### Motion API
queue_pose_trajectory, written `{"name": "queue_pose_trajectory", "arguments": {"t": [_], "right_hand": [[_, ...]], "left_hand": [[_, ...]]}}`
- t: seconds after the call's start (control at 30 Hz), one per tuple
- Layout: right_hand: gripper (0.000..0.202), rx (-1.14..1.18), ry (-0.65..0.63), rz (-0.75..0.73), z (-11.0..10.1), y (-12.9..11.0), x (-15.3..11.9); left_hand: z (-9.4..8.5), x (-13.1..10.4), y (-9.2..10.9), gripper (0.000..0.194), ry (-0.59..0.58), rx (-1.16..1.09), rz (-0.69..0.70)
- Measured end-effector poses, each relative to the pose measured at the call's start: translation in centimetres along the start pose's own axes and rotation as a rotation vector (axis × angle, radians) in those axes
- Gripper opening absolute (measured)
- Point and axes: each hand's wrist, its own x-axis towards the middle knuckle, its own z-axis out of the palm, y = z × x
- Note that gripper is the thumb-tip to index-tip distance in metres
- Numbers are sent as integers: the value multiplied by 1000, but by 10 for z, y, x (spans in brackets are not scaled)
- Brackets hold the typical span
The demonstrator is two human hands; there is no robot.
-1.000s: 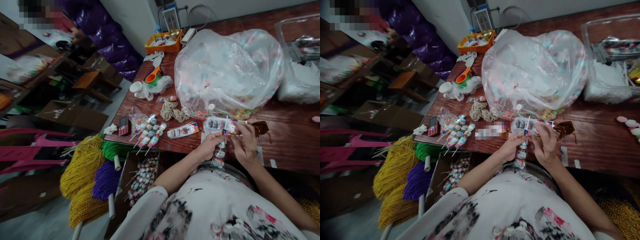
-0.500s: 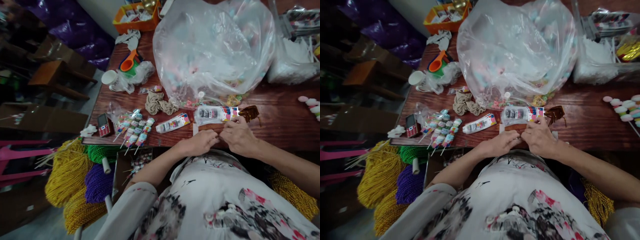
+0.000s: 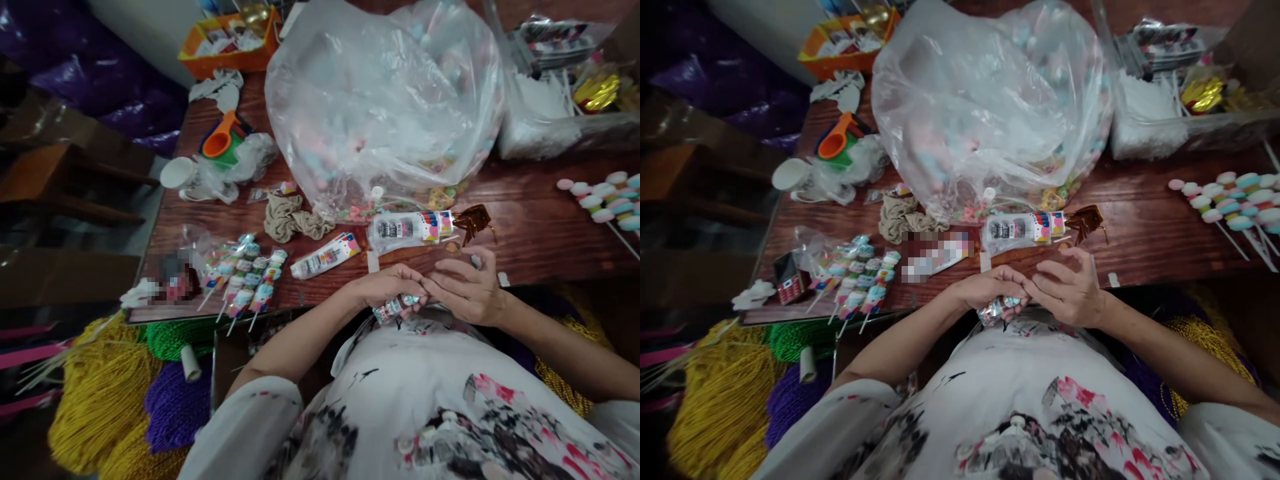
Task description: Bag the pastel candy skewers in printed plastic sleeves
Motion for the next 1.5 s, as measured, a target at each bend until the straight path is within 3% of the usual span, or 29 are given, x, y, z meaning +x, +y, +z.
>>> {"name": "queue_pose_trajectory", "arguments": {"t": [0.03,0.1,0.2,0.3,0.37,0.43,0.53,0.63,0.67,0.77,0.93,1.07,1.17,1.33,1.43,1.5], "right_hand": [[19,25,-1,-9,0,1,-3],[18,60,-72,53,2,2,-8],[23,154,-253,318,7,5,-15],[24,357,-391,577,15,7,-19],[24,454,-443,698,18,7,-20],[22,506,-417,747,16,8,-19],[18,475,-170,810,2,21,-24],[19,136,84,997,-10,50,-41],[23,5,82,1068,-12,61,-47],[31,-196,-106,1191,-5,84,-61],[28,-287,-260,1192,13,87,-59],[24,-341,-324,1144,16,85,-58],[20,-297,-248,1134,12,84,-67],[12,-146,18,1221,1,75,-76],[11,89,309,1253,-4,51,-56],[11,265,430,1240,-2,28,-34]], "left_hand": [[1,0,3,33,-27,64,-13],[5,1,8,29,40,329,36],[17,3,8,25,302,890,209],[32,8,0,27,424,1317,253],[36,14,-6,27,469,1473,236],[35,18,-11,27,524,1501,280],[24,21,-13,28,596,1285,438],[15,21,-11,23,681,882,540],[14,21,-10,21,710,729,539],[16,23,-6,15,810,264,467],[25,24,-3,24,844,-261,350],[27,20,-4,27,839,-360,330],[25,20,-6,26,830,-364,314],[24,28,-7,23,796,-376,317],[25,40,-5,22,820,-382,302],[27,49,-5,22,813,-378,306]]}}
